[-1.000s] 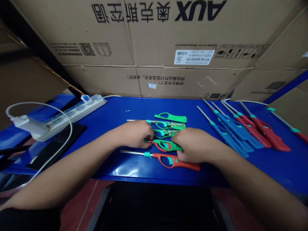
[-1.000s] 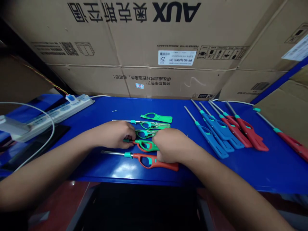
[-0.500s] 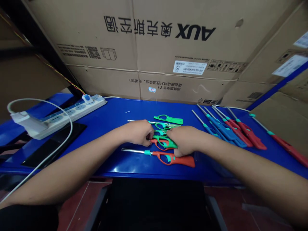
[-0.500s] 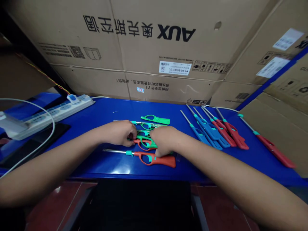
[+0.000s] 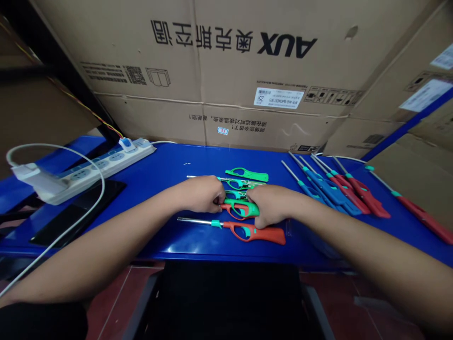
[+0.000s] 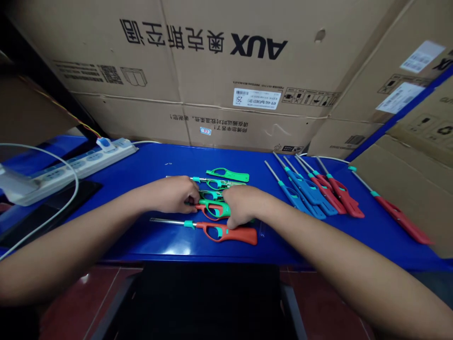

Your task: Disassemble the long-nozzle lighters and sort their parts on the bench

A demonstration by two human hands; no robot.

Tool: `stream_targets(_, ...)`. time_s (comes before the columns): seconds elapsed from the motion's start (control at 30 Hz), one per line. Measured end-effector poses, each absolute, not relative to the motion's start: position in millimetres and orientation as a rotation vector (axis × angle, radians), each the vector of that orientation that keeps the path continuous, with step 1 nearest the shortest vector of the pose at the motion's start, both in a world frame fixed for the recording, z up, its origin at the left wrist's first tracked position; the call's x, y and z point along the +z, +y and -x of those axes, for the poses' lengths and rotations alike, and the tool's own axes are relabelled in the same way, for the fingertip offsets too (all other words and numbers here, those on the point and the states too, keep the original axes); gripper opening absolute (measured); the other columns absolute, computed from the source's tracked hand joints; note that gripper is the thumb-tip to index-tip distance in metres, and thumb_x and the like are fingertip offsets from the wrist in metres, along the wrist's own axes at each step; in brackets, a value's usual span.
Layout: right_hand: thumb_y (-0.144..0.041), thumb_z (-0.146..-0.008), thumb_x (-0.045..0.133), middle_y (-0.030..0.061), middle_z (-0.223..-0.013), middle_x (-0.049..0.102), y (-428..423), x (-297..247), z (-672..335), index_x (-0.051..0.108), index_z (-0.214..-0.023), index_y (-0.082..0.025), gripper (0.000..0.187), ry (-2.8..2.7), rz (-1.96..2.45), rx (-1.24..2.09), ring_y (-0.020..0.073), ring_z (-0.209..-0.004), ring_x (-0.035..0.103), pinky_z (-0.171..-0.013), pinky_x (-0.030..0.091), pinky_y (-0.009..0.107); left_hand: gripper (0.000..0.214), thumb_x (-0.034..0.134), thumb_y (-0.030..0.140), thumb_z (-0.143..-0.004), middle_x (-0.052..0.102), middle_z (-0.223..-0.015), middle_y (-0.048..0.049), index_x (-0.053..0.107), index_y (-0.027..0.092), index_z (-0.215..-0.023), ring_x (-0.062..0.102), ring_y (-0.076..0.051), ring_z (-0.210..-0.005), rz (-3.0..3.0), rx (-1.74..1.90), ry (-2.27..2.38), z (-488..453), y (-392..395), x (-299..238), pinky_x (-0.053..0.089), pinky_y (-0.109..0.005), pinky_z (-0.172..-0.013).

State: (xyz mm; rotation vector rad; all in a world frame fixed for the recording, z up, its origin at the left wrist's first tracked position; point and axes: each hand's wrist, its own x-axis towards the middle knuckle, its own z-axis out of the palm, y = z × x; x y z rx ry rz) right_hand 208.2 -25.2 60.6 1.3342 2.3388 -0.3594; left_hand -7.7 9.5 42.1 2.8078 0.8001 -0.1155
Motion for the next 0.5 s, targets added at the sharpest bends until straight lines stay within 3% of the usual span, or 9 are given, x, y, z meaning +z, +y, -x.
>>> stream_targets(0.13,-0.022,-0.066,0.061,0.0104,-0.091,0.068,-24,57,-212,0.065,-0.094,-0.016,0.029,2.439,-1.327,-0.247,0.0202,-0.074,0.060,-0.053,0.033,0.028,0.011,0.068,0.026,-0.080,0.072,-0.070,-0.0019,0.075,0.020,-0.074,0.056,-0.013,-0.057,-2.798,-0.141,0.794,9,12,44,0.033,-0.026,-0.053)
stream_targets(0.23,-0.023,-0.068,0.061,0.0110,-0.102,0.068,-24,59,-219,0.063,-0.099,-0.017,0.031,2.551,-1.273,-0.300,0.0221,-0.083,0.060,-0.060,0.037,0.029,0.010,0.068,0.027,-0.081,0.072,-0.070,-0.0016,0.076,0.021,-0.077,0.056,-0.013,-0.057,-2.788,-0.152,0.813,9,13,43,0.033,-0.025,-0.053)
stream_targets(0.4,-0.021,-0.073,0.054,0.0035,-0.086,0.066,-28,78,-234,0.054,-0.083,-0.020,0.009,2.737,-1.193,-0.489,0.0166,-0.072,0.055,-0.063,0.037,0.029,0.012,0.070,0.030,-0.081,0.071,-0.072,-0.0019,0.075,0.019,-0.080,0.058,-0.014,-0.059,-2.762,-0.131,0.808,11,14,43,0.036,-0.025,-0.054)
stream_targets(0.5,-0.018,-0.072,0.054,0.0030,-0.088,0.066,-41,82,-242,0.051,-0.080,-0.021,0.009,2.772,-1.219,-0.557,0.0160,-0.073,0.055,-0.064,0.037,0.028,0.018,0.071,0.034,-0.081,0.072,-0.082,-0.0045,0.074,0.018,-0.088,0.062,-0.016,-0.069,-2.786,0.002,0.766,15,13,49,0.042,-0.025,-0.060)
